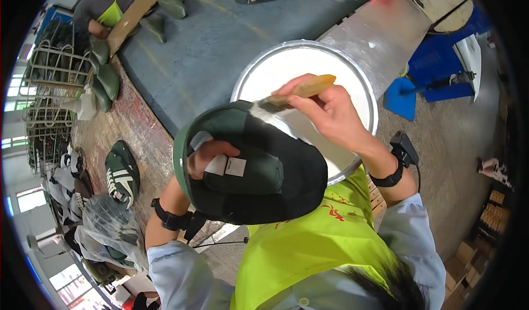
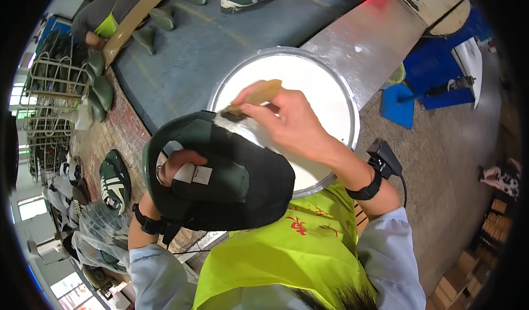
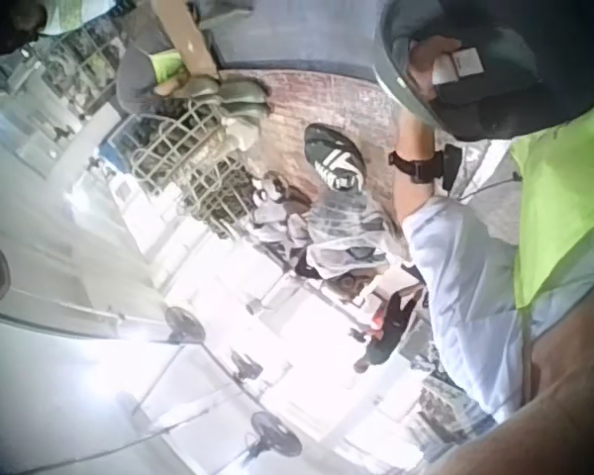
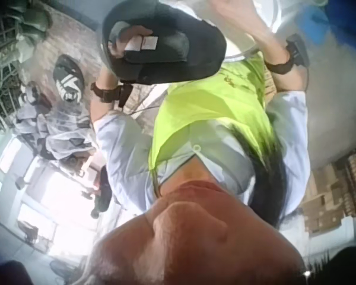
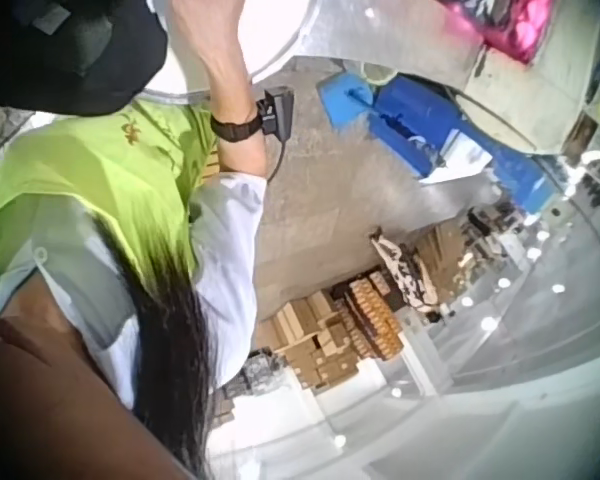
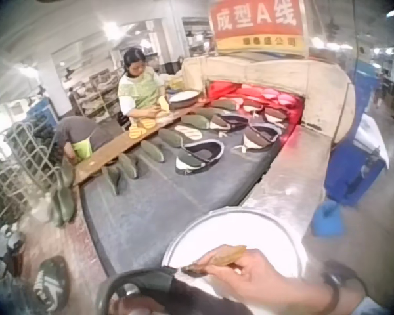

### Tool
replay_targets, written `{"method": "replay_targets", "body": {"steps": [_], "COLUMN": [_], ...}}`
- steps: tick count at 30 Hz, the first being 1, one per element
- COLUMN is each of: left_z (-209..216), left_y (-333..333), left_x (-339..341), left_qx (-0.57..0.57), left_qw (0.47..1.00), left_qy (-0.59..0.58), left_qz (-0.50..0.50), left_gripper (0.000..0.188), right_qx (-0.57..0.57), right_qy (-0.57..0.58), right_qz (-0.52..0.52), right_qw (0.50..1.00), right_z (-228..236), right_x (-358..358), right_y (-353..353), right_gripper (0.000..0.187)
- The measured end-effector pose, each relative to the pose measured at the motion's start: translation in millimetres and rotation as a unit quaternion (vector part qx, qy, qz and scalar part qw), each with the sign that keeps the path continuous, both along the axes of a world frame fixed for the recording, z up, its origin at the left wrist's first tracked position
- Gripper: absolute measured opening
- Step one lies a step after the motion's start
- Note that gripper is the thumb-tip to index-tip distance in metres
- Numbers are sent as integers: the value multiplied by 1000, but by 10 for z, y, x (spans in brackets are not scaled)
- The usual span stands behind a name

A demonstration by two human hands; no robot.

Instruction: Brushing white glue onto the edges and interiors of various shoe uppers in a factory assembly line.

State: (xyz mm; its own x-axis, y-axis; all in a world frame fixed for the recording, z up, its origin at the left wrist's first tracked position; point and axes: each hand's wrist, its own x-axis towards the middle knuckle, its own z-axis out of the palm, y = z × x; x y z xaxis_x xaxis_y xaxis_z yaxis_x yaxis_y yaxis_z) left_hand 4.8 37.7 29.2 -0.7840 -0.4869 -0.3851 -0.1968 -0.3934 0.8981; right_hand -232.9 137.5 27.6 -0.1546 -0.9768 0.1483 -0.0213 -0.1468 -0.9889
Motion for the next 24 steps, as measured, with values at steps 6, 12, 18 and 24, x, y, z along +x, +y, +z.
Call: {"method": "replay_targets", "body": {"steps": [6, 12, 18, 24], "left_z": [-113, 51, -128, -381], "left_y": [-133, -133, 308, 545], "left_x": [225, 472, 406, 243], "left_qx": [-114, -129, -67, -40], "left_qw": [990, 976, 949, 915], "left_qy": [-60, -73, -4, 44], "left_qz": [-55, 162, 306, 400], "left_gripper": [21, 21, 22, 22], "right_qx": [-48, 36, -15, 100], "right_qy": [142, 217, 202, -129], "right_qz": [-22, -55, -158, -181], "right_qw": [989, 974, 966, 970], "right_z": [72, -20, -204, -257], "right_x": [-199, -270, 121, 185], "right_y": [49, 329, 322, 337], "right_gripper": [16, 13, 12, 15]}}
